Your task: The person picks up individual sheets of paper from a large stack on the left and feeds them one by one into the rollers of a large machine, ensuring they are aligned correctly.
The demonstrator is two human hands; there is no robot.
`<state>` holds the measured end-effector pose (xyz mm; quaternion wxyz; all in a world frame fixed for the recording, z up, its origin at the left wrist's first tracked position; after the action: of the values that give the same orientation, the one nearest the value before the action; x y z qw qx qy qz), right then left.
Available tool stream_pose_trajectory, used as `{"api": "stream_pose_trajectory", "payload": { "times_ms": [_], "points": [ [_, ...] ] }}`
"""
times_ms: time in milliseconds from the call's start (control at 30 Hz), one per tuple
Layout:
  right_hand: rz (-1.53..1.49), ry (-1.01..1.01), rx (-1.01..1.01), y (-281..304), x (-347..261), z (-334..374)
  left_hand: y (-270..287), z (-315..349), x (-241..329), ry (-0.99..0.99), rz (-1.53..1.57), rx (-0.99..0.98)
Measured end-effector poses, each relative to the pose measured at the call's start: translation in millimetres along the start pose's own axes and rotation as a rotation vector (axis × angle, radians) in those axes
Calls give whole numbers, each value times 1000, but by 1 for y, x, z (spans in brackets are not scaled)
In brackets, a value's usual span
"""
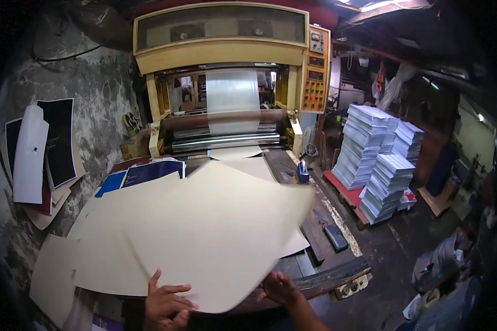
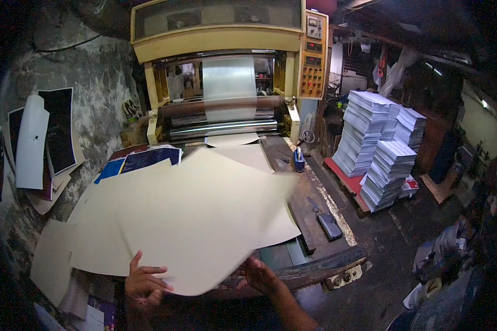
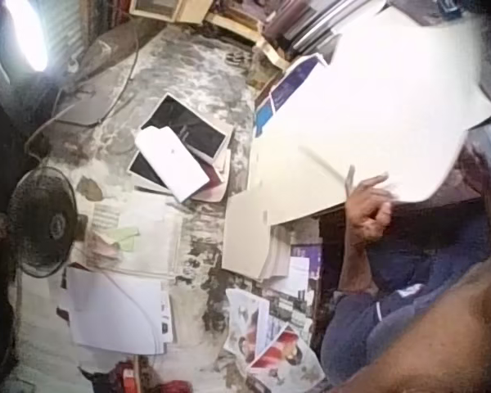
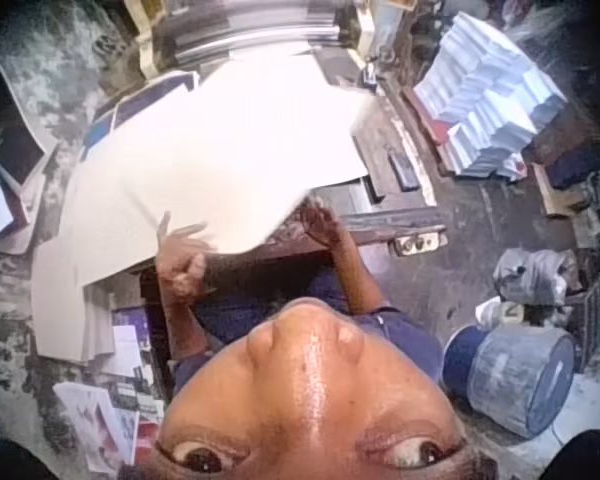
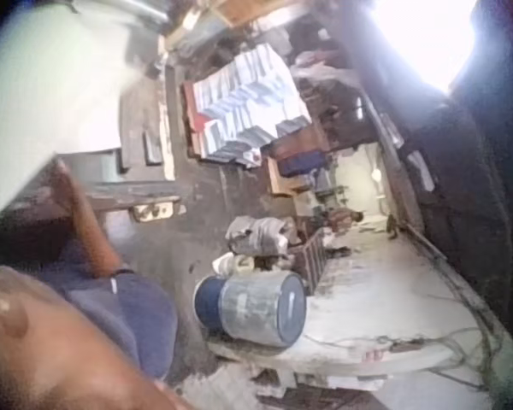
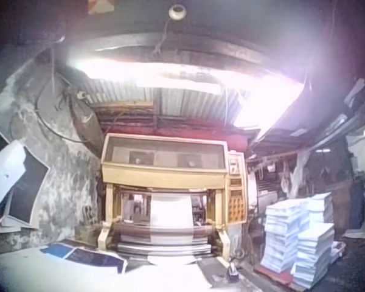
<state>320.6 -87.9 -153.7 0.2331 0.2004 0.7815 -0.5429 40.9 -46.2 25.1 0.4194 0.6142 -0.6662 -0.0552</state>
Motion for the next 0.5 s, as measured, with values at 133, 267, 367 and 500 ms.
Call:
{"api": "stream_pose_trajectory", "payload": {
  "times_ms": [133, 267, 367, 500],
  "points": [
    [-16, -48, 10, 5, -9, 30, -10, -15, 29, 137, -147, -122],
    [-76, -224, 203, 6, 3, 42, -11, -19, 34, 160, -275, -163],
    [44, -253, 590, 6, 21, 42, -11, -23, 34, 161, -321, -112],
    [-20, -250, 692, 15, 49, 74, -3, -13, 6, 84, -419, 81]
  ]
}}
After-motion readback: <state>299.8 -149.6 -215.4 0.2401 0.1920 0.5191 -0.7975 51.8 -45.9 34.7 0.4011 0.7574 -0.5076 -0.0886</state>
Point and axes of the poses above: each hand's wrist, its own z-axis away from the middle knuckle, its own y-axis out of the back of the hand, x = y × z, the point moved 5 cm from there along -z, towards the middle knuckle, and after that the axes turned 4 degrees about -x, right-handed, at the moved point
